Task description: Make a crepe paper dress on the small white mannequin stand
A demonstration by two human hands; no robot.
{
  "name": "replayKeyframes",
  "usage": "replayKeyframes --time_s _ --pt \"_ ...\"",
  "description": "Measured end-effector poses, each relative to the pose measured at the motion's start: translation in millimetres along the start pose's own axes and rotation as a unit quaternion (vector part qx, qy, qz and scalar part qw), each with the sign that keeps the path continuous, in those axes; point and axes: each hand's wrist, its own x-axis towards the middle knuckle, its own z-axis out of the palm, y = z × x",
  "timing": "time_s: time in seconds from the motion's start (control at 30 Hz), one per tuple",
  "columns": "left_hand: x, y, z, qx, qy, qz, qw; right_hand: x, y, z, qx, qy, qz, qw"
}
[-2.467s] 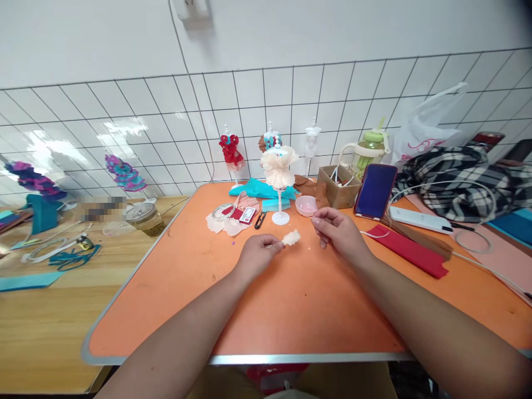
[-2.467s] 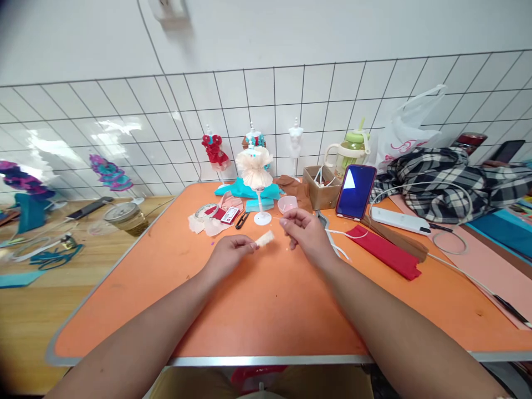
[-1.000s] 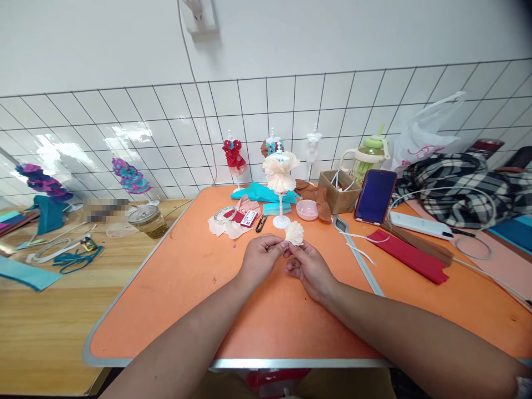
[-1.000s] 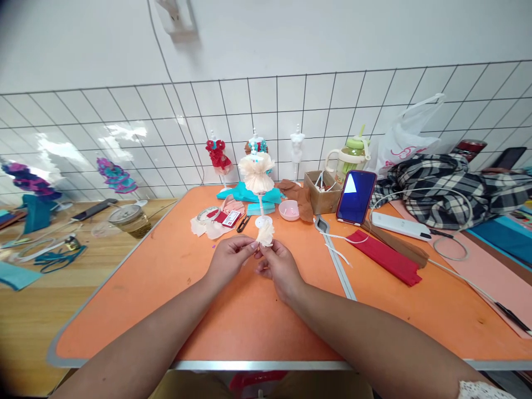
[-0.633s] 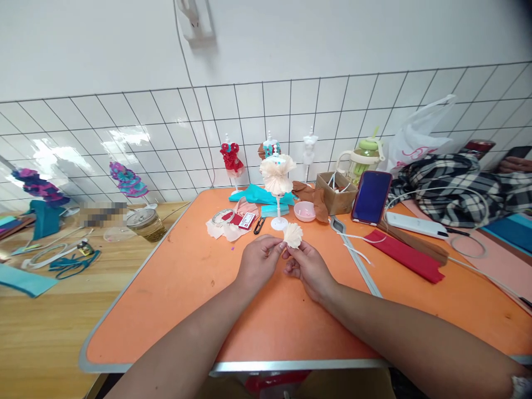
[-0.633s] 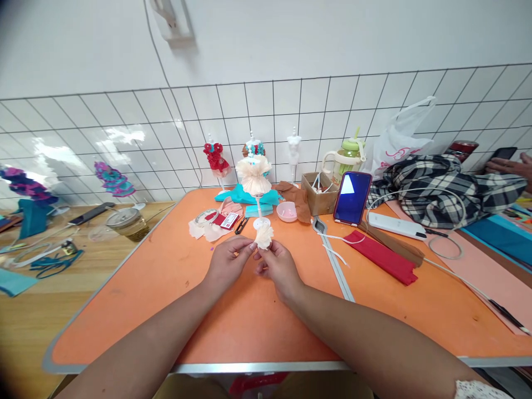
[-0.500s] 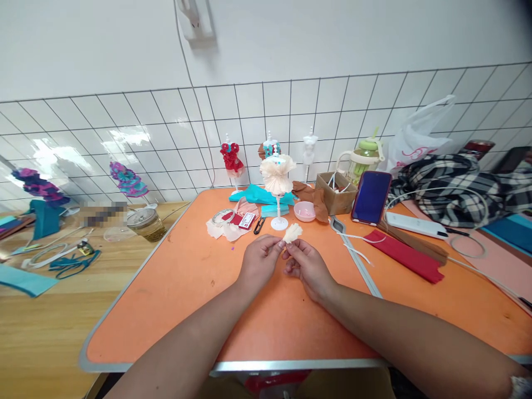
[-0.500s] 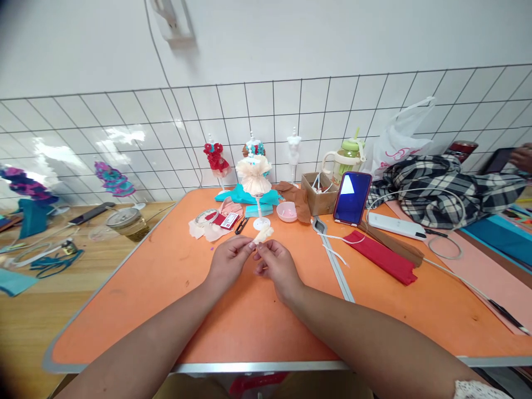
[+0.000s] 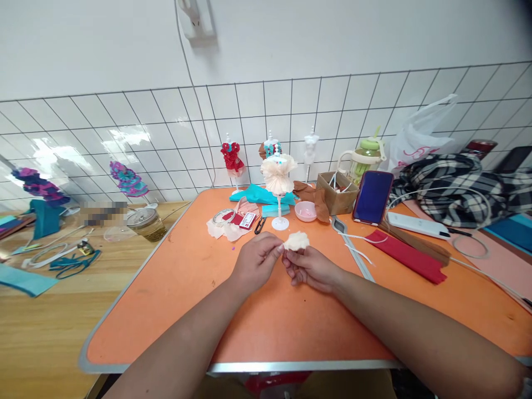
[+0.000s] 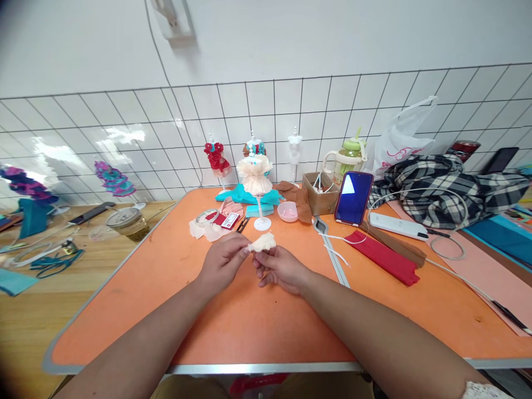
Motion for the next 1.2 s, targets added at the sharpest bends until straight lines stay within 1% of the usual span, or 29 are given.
replayKeyframes --time_s 0.03,0.07,0.13,0.2,0.27,0.37,0.43,0.53,0.63,0.73,0.87,0.9,1.07,1.2 --pt "-1.4 1.6 -5.0 0.053 -0.021 0.06 0.997 0.6 -1.9 -4.2 -0.015 -0.026 0.018 0.999" --pt "-2.9 3.1 -9.9 0.114 -0.039 0.119 0.986 1.2 -4.0 -8.3 -0.032 -0.044 0.027 0.998" --pt "-5.4 5.6 -18.4 0.226 -0.063 0.218 0.947 2.9 -8.3 -16.5 -0.058 -0.057 0.028 0.996" --pt "-6.7 7.4 -23.1 0.282 -0.081 0.28 0.914 5.0 -12.2 -25.0 -0.074 -0.062 0.028 0.995" --pt "-6.7 7.9 -23.3 0.283 -0.089 0.31 0.903 7.3 -15.0 -34.1 -0.09 -0.063 0.03 0.994" --pt "-5.3 5.2 -18.6 0.266 -0.076 0.325 0.904 8.7 -17.3 -46.0 -0.116 -0.053 0.045 0.991" --pt "-4.1 2.0 -16.1 0.265 -0.055 0.334 0.903 6.7 -19.2 -49.3 -0.115 -0.066 0.075 0.988" --pt "-2.3 -1.2 -16.3 0.277 -0.039 0.35 0.894 -0.5 -24.9 -45.9 -0.088 -0.098 0.116 0.984" --pt "-0.5 0.2 -17.9 0.285 -0.044 0.362 0.887 -8.1 -32.4 -39.4 -0.089 -0.097 0.115 0.985" --pt "0.6 4.0 -18.2 0.275 -0.039 0.387 0.879 -10.7 -36.0 -37.6 -0.108 -0.096 0.124 0.982" --pt "0.0 7.0 -17.0 0.267 -0.009 0.416 0.869 -8.0 -32.3 -40.2 -0.122 -0.115 0.188 0.968" --pt "-0.2 7.0 -16.4 0.267 -0.007 0.418 0.869 -7.2 -31.1 -40.7 -0.122 -0.122 0.195 0.966" --pt "-0.2 6.1 -13.0 0.26 -0.021 0.423 0.868 -5.5 -28.3 -41.7 -0.127 -0.134 0.172 0.968" --pt "-0.4 5.4 -10.6 0.264 -0.021 0.421 0.868 -3.5 -22.1 -44.2 -0.122 -0.162 0.201 0.958"
